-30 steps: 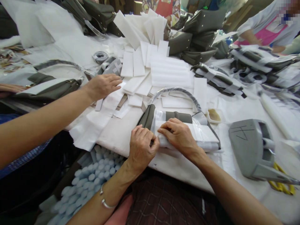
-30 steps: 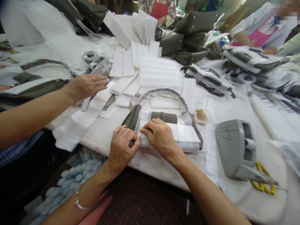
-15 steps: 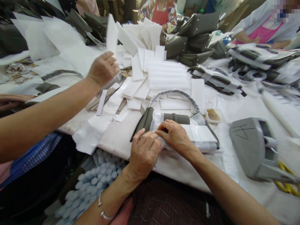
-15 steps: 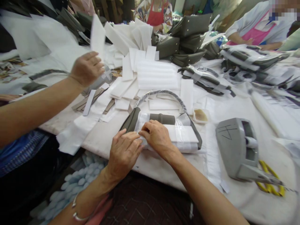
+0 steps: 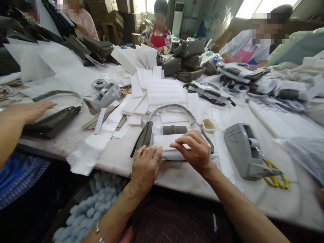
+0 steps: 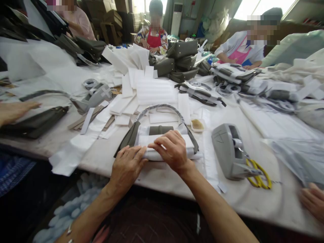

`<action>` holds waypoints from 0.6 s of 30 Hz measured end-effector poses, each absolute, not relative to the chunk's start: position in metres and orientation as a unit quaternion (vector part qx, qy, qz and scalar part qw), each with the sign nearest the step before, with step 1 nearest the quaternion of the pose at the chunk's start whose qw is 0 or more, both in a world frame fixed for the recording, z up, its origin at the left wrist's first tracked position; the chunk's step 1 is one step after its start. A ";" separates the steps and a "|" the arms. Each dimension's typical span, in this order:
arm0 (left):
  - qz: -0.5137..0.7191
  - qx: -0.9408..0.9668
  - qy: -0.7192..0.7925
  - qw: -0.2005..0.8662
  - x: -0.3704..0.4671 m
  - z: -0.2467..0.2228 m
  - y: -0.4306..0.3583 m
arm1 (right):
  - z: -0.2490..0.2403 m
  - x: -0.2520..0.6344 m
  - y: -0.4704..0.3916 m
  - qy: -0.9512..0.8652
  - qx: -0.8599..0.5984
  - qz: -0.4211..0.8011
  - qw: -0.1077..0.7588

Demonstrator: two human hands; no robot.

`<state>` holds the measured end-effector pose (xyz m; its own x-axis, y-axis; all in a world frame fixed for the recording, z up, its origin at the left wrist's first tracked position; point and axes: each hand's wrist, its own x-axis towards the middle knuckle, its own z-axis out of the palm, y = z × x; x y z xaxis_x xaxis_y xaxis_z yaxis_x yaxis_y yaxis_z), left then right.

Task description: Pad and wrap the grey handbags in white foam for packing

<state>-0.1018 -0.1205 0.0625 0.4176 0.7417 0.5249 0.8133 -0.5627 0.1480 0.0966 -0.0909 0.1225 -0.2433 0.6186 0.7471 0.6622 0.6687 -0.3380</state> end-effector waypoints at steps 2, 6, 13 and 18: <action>-0.281 -0.840 -0.459 0.073 -0.102 0.062 -0.120 | 0.135 0.120 -0.109 -0.805 -0.362 -0.071 0.464; -0.285 -0.841 -0.452 0.085 -0.103 0.062 -0.118 | 0.146 0.151 -0.134 -0.804 -0.349 -0.092 0.473; -0.258 -0.847 -0.453 0.104 -0.103 0.065 -0.117 | 0.132 0.159 -0.144 -0.776 -0.369 -0.086 0.505; -0.258 -0.846 -0.454 0.107 -0.104 0.066 -0.119 | 0.125 0.160 -0.149 -0.761 -0.397 -0.059 0.511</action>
<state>-0.1039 -0.1187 0.0662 0.4557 0.7126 0.5334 0.8228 -0.5658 0.0530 0.1598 -0.1492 0.1253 -0.1637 0.5431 0.8236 0.6638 0.6782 -0.3153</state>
